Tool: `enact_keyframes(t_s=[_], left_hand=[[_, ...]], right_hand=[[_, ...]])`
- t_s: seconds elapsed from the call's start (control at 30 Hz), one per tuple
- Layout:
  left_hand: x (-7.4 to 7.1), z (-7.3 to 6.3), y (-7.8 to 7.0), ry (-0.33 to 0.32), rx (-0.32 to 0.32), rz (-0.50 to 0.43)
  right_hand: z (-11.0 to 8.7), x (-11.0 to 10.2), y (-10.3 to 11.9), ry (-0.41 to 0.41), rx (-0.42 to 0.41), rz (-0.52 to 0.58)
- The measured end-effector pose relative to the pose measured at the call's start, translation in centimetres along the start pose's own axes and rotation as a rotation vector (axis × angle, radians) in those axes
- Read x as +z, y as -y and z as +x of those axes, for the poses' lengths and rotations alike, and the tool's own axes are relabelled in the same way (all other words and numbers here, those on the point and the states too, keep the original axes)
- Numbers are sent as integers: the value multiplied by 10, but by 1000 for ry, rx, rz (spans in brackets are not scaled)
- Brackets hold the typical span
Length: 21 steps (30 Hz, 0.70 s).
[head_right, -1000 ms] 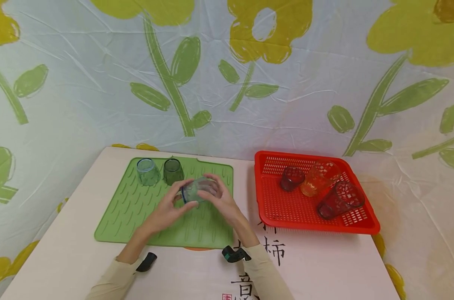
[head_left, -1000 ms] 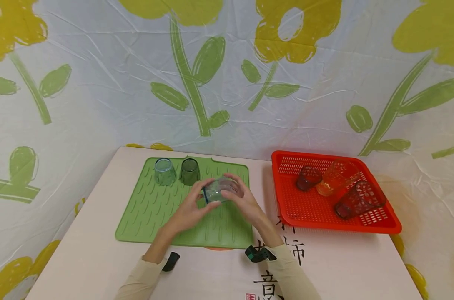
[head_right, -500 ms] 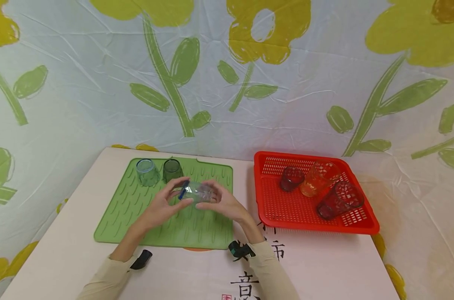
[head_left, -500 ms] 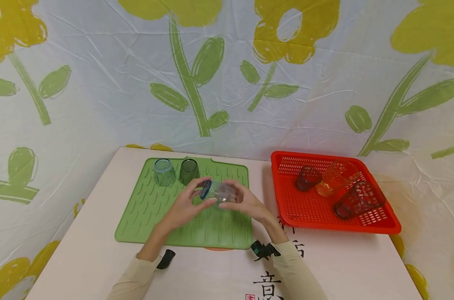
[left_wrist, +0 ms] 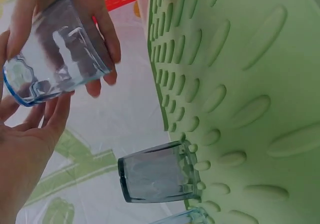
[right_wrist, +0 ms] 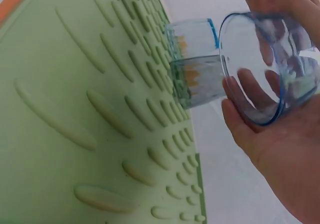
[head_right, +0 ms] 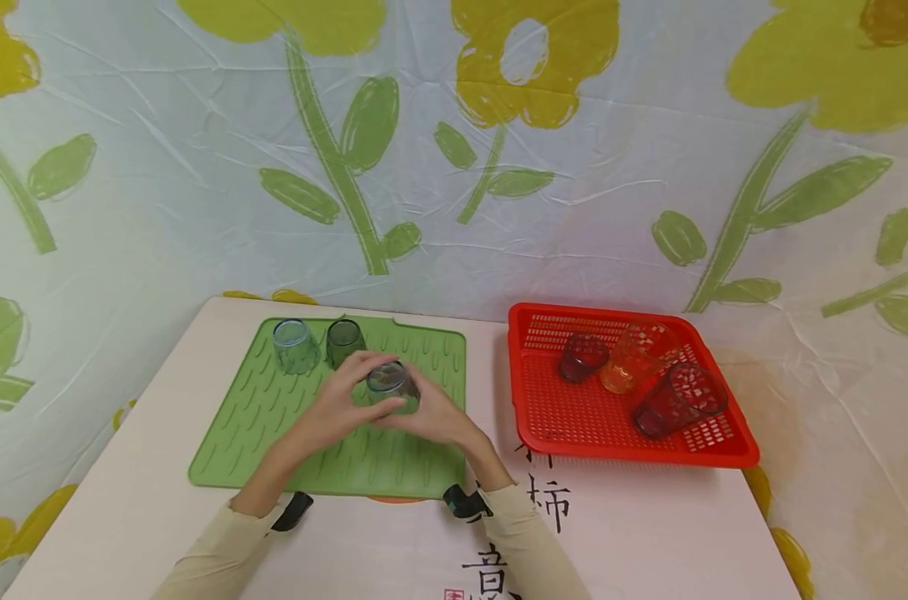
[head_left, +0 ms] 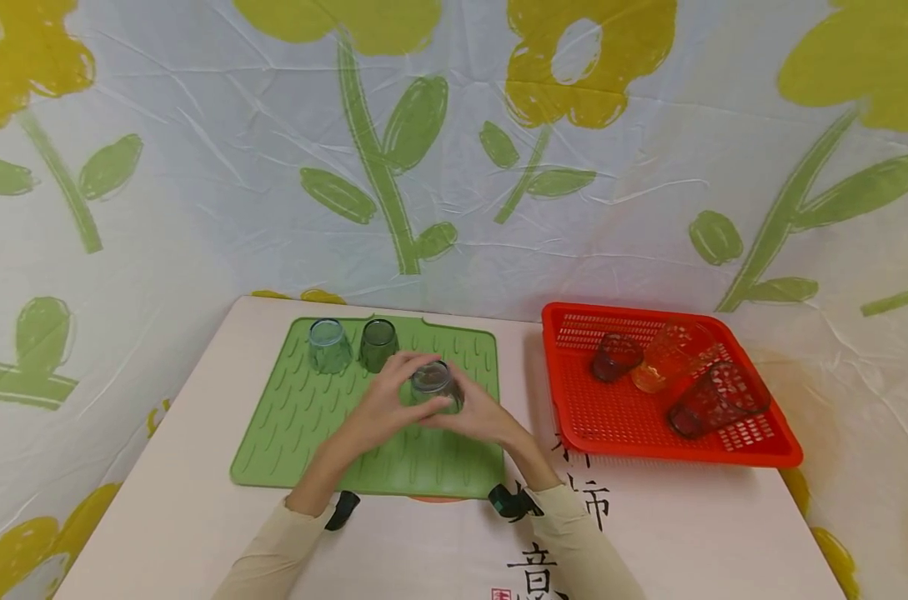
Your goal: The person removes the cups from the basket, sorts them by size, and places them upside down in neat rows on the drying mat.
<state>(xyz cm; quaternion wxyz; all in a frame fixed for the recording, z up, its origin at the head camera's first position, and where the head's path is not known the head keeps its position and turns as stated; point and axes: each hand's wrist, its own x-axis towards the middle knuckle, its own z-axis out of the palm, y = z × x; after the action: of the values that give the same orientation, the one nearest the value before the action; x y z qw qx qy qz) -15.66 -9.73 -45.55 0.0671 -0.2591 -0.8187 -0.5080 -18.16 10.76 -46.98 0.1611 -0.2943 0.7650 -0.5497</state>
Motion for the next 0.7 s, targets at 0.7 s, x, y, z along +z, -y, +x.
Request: enact_keyframes(t_s=[0.7], left_hand=[[-28, -5, 18, -44, 45, 101]], right_hand=[[19, -1, -16, -227, 33, -35]])
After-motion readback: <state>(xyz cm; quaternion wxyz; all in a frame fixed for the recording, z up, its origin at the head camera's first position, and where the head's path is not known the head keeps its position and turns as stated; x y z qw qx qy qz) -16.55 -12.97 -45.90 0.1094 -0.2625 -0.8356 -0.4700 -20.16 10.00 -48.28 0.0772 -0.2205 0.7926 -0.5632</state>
